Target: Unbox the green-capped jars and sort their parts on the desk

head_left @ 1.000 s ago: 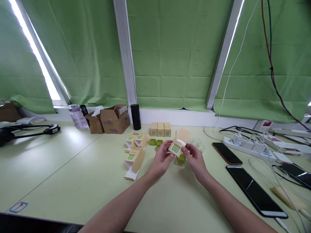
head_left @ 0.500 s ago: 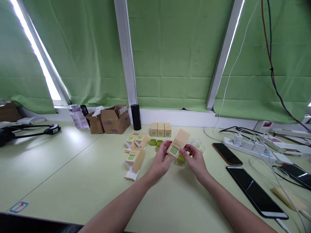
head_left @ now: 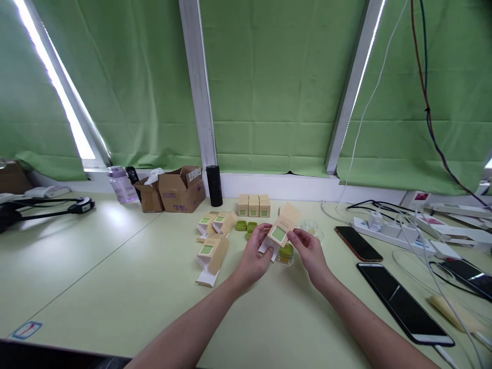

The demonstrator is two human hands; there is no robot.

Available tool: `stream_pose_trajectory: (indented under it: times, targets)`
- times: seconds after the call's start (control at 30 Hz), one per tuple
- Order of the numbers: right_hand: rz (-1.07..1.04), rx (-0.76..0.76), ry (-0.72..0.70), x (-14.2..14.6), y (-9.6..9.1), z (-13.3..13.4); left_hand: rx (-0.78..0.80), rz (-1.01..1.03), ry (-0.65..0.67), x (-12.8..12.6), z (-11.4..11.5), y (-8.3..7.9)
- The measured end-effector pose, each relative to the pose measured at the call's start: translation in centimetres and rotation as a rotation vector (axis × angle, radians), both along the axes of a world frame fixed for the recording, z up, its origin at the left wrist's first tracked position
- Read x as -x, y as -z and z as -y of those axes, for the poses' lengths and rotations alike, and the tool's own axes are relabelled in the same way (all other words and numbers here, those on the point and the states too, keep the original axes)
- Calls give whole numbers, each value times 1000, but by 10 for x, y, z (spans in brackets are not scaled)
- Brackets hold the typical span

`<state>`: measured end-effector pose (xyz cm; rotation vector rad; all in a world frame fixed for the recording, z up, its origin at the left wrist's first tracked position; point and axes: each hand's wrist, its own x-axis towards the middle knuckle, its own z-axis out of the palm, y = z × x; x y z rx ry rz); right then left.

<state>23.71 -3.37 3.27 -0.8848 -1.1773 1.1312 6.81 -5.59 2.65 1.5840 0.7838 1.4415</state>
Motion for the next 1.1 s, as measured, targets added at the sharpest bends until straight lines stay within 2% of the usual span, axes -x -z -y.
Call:
stream_pose_trajectory:
  times: [0.2, 0.43, 0.8, 0.97, 1.1]
  targets:
    - [-7, 14, -4, 1, -6, 3, -32, -78, -117, -1, -2, 5]
    - [54, 20, 53, -6, -8, 2, -161, -220, -113, 6, -1, 6]
    - [39, 21, 1, -1, -9, 4, -136, -186, -221, 2, -4, 7]
    - [16, 29, -3, -2, -7, 3, -90, -159, -192, 0, -2, 8]
    - [55, 20, -29, -3, -7, 4, -23, -124, -89, 2, 3, 6]
